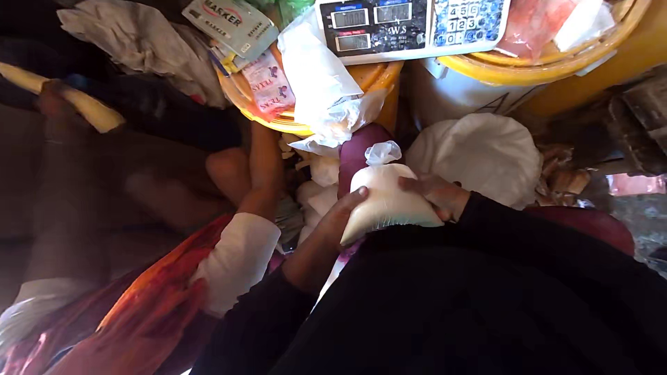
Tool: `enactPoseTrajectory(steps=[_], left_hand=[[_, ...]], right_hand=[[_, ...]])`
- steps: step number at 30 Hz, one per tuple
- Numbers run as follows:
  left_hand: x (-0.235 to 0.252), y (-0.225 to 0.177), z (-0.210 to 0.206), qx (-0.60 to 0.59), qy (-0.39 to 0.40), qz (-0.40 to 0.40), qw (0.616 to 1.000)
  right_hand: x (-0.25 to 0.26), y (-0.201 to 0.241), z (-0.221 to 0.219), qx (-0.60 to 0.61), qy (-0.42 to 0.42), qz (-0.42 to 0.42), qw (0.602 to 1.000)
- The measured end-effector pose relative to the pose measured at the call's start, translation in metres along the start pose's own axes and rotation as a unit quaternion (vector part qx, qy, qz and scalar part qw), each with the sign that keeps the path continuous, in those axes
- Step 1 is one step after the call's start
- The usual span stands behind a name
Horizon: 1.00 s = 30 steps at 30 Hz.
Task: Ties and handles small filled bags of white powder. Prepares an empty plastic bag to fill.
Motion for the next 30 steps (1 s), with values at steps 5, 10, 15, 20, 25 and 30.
enactPoseTrajectory(steps=[5, 10, 15, 20, 25, 30], left_hand=[[-0.011, -0.005, 0.010, 0.052, 0.007, -0.118, 0.992], [-0.009, -0.013, 0.008, 0.205, -0.001, -0.151, 0.967], [-0.010, -0.011, 0.003, 0.221, -0.167, -0.087, 0.957], [0.005, -0.008, 0.023, 0.196, -0.156, -0.062, 0.966], [0.014, 0.008, 0.034, 0.180, -0.154, -0.043, 0.971], [0.003, 0.014, 0.016, 0.198, -0.169, -0.023, 0.965]], right_hand=[[-0.006, 0.007, 0.001, -0.018, 0.039, 0.106, 0.993], [-0.005, 0.003, -0.001, -0.067, 0.091, 0.118, 0.986], [0.008, 0.010, -0.016, -0.115, 0.076, 0.081, 0.987], [0.033, 0.002, -0.010, -0.074, 0.023, 0.072, 0.994], [0.035, -0.006, 0.000, -0.076, -0.034, 0.036, 0.996], [0.023, -0.011, 0.005, -0.091, 0.016, -0.009, 0.996]])
Point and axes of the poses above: each hand's wrist, its own x-axis towards the middle knuckle, its own z-axis out of the back of the hand, y = z × x, the point moved 2 cm from there along x, towards the middle knuckle, and after that the axes turned 12 degrees about x, right-handed, at the moved point
